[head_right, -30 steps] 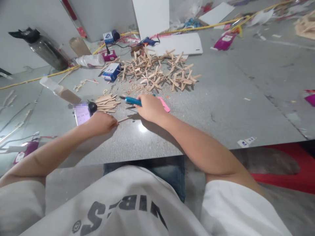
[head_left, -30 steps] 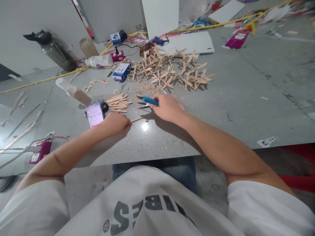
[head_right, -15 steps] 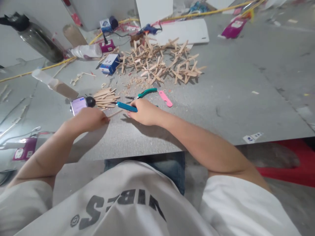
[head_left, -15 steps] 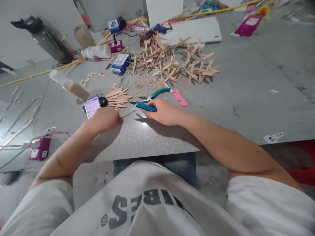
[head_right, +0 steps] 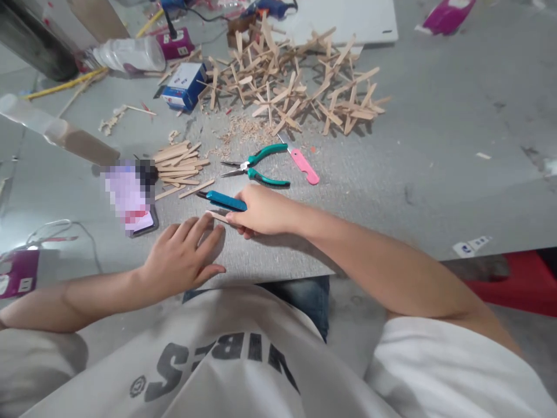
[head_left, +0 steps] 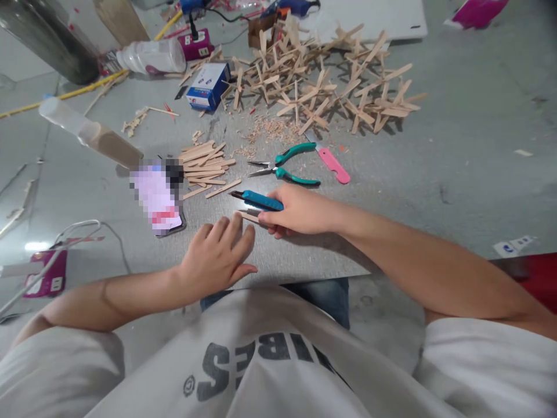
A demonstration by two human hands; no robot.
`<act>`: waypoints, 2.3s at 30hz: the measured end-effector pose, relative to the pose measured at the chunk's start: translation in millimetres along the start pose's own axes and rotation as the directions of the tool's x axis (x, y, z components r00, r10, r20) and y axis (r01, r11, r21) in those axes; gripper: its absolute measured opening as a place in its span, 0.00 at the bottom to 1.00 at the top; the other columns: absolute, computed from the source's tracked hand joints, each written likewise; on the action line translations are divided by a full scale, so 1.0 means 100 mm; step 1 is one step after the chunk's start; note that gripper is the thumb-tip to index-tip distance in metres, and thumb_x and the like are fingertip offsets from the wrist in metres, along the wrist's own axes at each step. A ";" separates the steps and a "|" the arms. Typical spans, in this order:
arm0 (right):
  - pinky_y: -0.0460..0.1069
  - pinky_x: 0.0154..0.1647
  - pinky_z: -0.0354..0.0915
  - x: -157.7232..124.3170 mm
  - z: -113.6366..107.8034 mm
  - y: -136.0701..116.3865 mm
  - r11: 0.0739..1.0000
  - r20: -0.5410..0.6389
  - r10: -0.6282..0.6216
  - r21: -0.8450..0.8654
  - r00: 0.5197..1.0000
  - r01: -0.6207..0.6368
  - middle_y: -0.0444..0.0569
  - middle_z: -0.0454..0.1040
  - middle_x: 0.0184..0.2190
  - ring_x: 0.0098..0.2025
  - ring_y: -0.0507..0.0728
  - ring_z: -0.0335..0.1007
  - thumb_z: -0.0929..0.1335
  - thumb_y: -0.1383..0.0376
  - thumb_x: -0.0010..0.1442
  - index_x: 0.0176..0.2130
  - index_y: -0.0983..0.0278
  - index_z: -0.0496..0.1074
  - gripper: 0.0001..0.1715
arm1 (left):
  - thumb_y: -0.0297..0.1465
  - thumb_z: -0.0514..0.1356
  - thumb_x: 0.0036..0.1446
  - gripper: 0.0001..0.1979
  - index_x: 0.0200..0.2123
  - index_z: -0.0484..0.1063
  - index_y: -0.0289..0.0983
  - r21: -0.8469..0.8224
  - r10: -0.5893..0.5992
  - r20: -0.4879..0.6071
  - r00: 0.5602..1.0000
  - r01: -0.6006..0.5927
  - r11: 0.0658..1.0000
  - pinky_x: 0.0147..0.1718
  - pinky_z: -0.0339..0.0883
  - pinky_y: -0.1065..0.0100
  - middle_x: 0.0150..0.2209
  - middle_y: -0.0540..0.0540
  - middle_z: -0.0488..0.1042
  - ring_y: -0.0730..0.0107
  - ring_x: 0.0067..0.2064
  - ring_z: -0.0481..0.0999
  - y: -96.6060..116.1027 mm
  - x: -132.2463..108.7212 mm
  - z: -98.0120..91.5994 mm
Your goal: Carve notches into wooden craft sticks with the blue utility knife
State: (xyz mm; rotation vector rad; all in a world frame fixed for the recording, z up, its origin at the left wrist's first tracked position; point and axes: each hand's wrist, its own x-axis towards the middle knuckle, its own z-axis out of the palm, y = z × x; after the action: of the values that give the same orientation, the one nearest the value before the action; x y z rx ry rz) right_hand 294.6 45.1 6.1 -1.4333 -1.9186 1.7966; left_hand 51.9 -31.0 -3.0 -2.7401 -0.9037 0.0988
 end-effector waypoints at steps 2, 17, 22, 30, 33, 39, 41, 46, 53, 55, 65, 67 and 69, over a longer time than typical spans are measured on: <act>0.49 0.29 0.65 -0.03 0.01 -0.01 0.994 -0.026 -0.028 -0.104 0.999 0.025 0.46 0.80 0.24 0.26 0.54 0.76 0.70 0.57 0.71 0.29 0.62 0.73 0.19 | 0.60 0.57 0.69 0.40 0.64 0.72 0.30 -0.048 0.001 -0.063 0.998 -0.004 0.999 0.43 0.73 0.51 0.64 0.24 0.75 0.38 0.56 0.79 -0.05 -0.02 0.09; 0.53 0.35 0.60 0.05 -0.04 0.06 0.989 -0.252 -0.076 -0.141 0.965 0.041 0.44 0.74 0.24 0.29 0.57 0.69 0.68 0.46 0.67 0.31 0.59 0.71 0.22 | 0.54 0.69 0.63 0.42 0.68 0.68 0.32 -0.197 -0.111 -0.101 0.989 0.090 0.976 0.57 0.76 0.44 0.67 0.24 0.73 0.35 0.65 0.77 -0.24 0.06 0.21; 0.53 0.33 0.59 0.07 -0.04 0.08 0.990 -0.313 -0.097 -0.129 0.945 0.058 0.43 0.71 0.24 0.29 0.56 0.67 0.68 0.46 0.66 0.31 0.59 0.71 0.22 | 0.56 0.64 0.67 0.43 0.72 0.64 0.31 -0.207 -0.195 -0.027 0.980 0.185 0.961 0.65 0.66 0.31 0.70 0.18 0.68 0.24 0.71 0.70 -0.29 0.07 0.27; 0.53 0.33 0.59 0.07 -0.05 0.09 0.990 -0.304 -0.078 -0.135 0.950 0.039 0.42 0.70 0.23 0.28 0.55 0.67 0.69 0.49 0.68 0.30 0.59 0.70 0.20 | 0.50 0.65 0.68 0.39 0.73 0.65 0.34 -0.282 -0.150 0.016 0.989 0.149 0.948 0.65 0.68 0.33 0.68 0.22 0.70 0.28 0.70 0.71 -0.29 0.08 0.26; 0.53 0.33 0.60 0.08 -0.05 0.07 0.990 -0.313 -0.080 -0.134 0.946 0.039 0.43 0.71 0.22 0.28 0.56 0.67 0.69 0.49 0.68 0.30 0.59 0.70 0.20 | 0.48 0.63 0.70 0.36 0.72 0.65 0.35 -0.232 -0.164 -0.007 0.986 0.158 0.960 0.67 0.64 0.31 0.69 0.24 0.69 0.32 0.69 0.71 -0.24 0.06 0.22; 0.54 0.38 0.66 0.05 -0.06 0.13 0.975 -0.338 -0.220 -0.095 0.915 0.200 0.44 0.74 0.31 0.33 0.58 0.70 0.71 0.53 0.67 0.40 0.56 0.73 0.10 | 0.46 0.61 0.73 0.29 0.71 0.66 0.41 -0.166 -0.068 -0.200 0.977 0.035 0.986 0.61 0.69 0.42 0.58 0.36 0.78 0.47 0.57 0.77 -0.07 -0.07 0.19; 0.54 0.35 0.68 0.04 -0.04 0.19 0.970 -0.297 -0.222 0.032 0.929 0.242 0.41 0.72 0.30 0.30 0.56 0.69 0.70 0.56 0.70 0.49 0.52 0.71 0.10 | 0.50 0.60 0.72 0.32 0.70 0.66 0.38 -0.206 -0.037 -0.145 0.989 0.006 0.979 0.61 0.69 0.41 0.61 0.33 0.76 0.43 0.60 0.75 -0.04 -0.10 0.19; 0.51 0.31 0.74 0.04 0.05 0.27 0.899 -0.228 -0.299 0.258 0.927 0.353 0.40 0.72 0.41 0.29 0.52 0.74 0.63 0.63 0.77 0.73 0.44 0.49 0.33 | 0.55 0.61 0.69 0.39 0.73 0.63 0.39 -0.297 -0.036 -0.031 0.999 0.025 0.954 0.63 0.66 0.36 0.69 0.27 0.69 0.36 0.66 0.70 -0.07 -0.06 0.22; 0.53 0.41 0.76 0.04 0.06 0.21 0.902 -0.313 -0.382 0.076 0.869 0.424 0.45 0.76 0.41 0.38 0.55 0.79 0.64 0.63 0.75 0.54 0.55 0.71 0.10 | 0.57 0.63 0.66 0.44 0.76 0.61 0.41 -0.348 -0.061 0.001 0.998 0.057 0.936 0.66 0.63 0.34 0.67 0.28 0.69 0.33 0.67 0.70 -0.10 -0.03 0.26; 0.52 0.41 0.74 0.03 0.05 0.20 0.922 -0.324 -0.374 -0.026 0.869 0.386 0.45 0.79 0.39 0.39 0.56 0.79 0.66 0.64 0.73 0.53 0.56 0.72 0.10 | 0.57 0.64 0.64 0.45 0.76 0.61 0.42 -0.356 -0.075 0.019 0.997 0.077 0.931 0.66 0.62 0.33 0.69 0.26 0.67 0.30 0.70 0.68 -0.10 -0.03 0.25; 0.50 0.41 0.73 0.02 0.11 0.20 0.924 -0.221 -0.382 -0.089 0.897 0.372 0.46 0.82 0.39 0.38 0.55 0.79 0.66 0.66 0.71 0.52 0.58 0.72 0.11 | 0.57 0.65 0.64 0.45 0.77 0.60 0.43 -0.426 -0.076 0.084 0.994 0.105 0.899 0.69 0.58 0.27 0.76 0.22 0.59 0.24 0.77 0.60 -0.11 -0.01 0.24; 0.51 0.42 0.73 0.02 0.11 0.21 0.922 -0.211 -0.387 -0.074 0.898 0.380 0.46 0.82 0.40 0.38 0.55 0.79 0.66 0.65 0.71 0.52 0.58 0.72 0.11 | 0.56 0.66 0.64 0.46 0.77 0.60 0.44 -0.435 -0.076 0.085 0.994 0.105 0.894 0.70 0.57 0.26 0.77 0.21 0.58 0.23 0.78 0.58 -0.12 -0.01 0.25; 0.52 0.43 0.74 0.01 0.10 0.23 0.922 -0.199 -0.385 -0.050 0.901 0.383 0.47 0.82 0.40 0.39 0.56 0.80 0.66 0.64 0.72 0.53 0.58 0.73 0.11 | 0.56 0.68 0.62 0.47 0.77 0.59 0.44 -0.444 -0.074 0.089 0.993 0.106 0.890 0.70 0.56 0.26 0.78 0.21 0.55 0.21 0.79 0.55 -0.13 -0.01 0.25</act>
State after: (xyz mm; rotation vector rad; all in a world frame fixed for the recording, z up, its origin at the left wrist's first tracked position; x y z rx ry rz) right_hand 299.2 34.9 -17.1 -1.0918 -1.9365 1.4037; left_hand 40.0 -16.4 -23.8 -3.1229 -1.2027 -0.0392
